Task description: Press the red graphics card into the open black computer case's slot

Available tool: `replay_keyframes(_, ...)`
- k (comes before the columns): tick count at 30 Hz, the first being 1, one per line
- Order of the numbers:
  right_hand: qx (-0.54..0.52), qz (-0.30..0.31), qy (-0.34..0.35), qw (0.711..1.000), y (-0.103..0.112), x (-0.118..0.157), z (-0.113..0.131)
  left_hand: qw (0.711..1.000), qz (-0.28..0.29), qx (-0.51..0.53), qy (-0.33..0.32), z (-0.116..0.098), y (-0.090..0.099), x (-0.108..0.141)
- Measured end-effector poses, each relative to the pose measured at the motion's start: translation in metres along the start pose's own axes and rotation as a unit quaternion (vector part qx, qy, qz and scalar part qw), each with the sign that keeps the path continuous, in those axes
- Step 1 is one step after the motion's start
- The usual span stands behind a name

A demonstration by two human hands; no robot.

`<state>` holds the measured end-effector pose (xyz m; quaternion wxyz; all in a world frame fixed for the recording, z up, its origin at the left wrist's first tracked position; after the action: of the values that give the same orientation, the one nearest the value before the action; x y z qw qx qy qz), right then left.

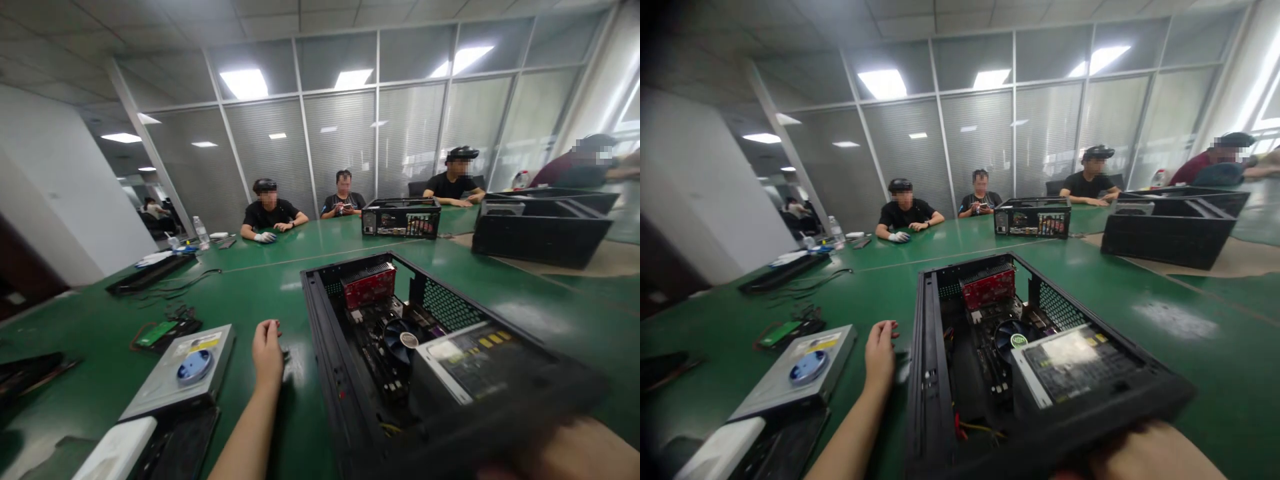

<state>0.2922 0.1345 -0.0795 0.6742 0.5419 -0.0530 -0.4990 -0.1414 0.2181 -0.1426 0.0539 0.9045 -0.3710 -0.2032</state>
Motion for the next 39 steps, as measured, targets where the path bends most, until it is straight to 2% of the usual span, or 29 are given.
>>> replay_keyframes(2, 0.044, 0.054, -0.019, 0.997, -0.031, -0.05, -0.015, 1.0, -0.024, 0.001, -0.003, 0.001, 0.002, 0.0)
replay_keyframes(4, 0.053, 0.094, -0.033, 0.994, -0.064, -0.122, -0.029, 0.999, -0.038, -0.001, 0.001, 0.004, 0.004, -0.001)
replay_keyframes(6, -0.024, 0.078, -0.044, 0.996, -0.097, -0.199, -0.039, 0.999, -0.035, -0.018, -0.002, 0.006, 0.006, -0.001)
replay_keyframes(8, -0.062, 0.07, -0.036, 0.995, -0.134, -0.257, -0.041, 0.999, -0.019, -0.038, -0.018, 0.007, 0.006, -0.001)
replay_keyframes(9, -0.08, 0.071, -0.032, 0.994, -0.153, -0.275, -0.039, 0.999, -0.012, -0.044, -0.028, 0.008, 0.006, 0.0)
replay_keyframes(11, -0.112, 0.077, -0.014, 0.991, -0.189, -0.29, -0.031, 0.998, -0.005, -0.05, -0.04, 0.008, 0.006, 0.002)
replay_keyframes(13, -0.145, 0.08, 0.01, 0.986, -0.216, -0.285, -0.02, 0.998, -0.004, -0.055, -0.044, 0.009, 0.006, 0.002)
replay_keyframes(15, -0.17, 0.073, 0.035, 0.982, -0.226, -0.275, -0.012, 0.997, 0.0, -0.06, -0.049, 0.01, 0.006, 0.003)
replay_keyframes(17, -0.198, 0.043, 0.047, 0.978, -0.217, -0.267, -0.007, 0.997, 0.003, -0.059, -0.054, 0.009, 0.005, 0.003)
replay_keyframes(21, -0.296, -0.016, 0.031, 0.954, -0.16, -0.238, -0.004, 0.998, -0.001, -0.045, -0.041, 0.007, 0.006, 0.002)
replay_keyframes(24, -0.327, 0.023, -0.03, 0.944, -0.117, -0.193, -0.005, 0.999, -0.002, -0.038, -0.034, 0.007, 0.005, 0.002)
replay_keyframes(27, -0.316, 0.082, -0.094, 0.941, -0.087, -0.14, -0.014, 0.999, -0.001, -0.04, -0.033, 0.006, 0.004, 0.002)
replay_keyframes(29, -0.29, 0.093, -0.117, 0.945, -0.073, -0.111, -0.027, 0.999, 0.006, -0.043, -0.032, 0.006, 0.003, 0.002)
replay_keyframes(32, -0.262, 0.025, -0.134, 0.955, -0.058, -0.086, -0.059, 0.998, 0.026, -0.042, -0.037, 0.005, 0.002, 0.002)
replay_keyframes(35, -0.296, -0.047, -0.169, 0.939, -0.048, -0.08, -0.1, 0.997, 0.032, -0.052, -0.041, 0.003, 0.003, 0.001)
replay_keyframes(39, -0.305, -0.079, -0.192, 0.93, -0.041, -0.088, -0.141, 0.995, 0.047, -0.072, -0.048, 0.002, 0.002, -0.001)
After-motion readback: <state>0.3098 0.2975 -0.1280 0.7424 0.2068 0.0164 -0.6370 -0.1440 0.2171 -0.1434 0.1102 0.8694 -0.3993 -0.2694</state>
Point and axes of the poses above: each hand's wrist, its own x-axis away from the middle knuckle, its own y-axis out of the back of the hand, z = x × y, the point moved 2 cm from there along -x, towards the middle knuckle, and after that the axes turned 5 degrees about -x, right-handed, at the moved point
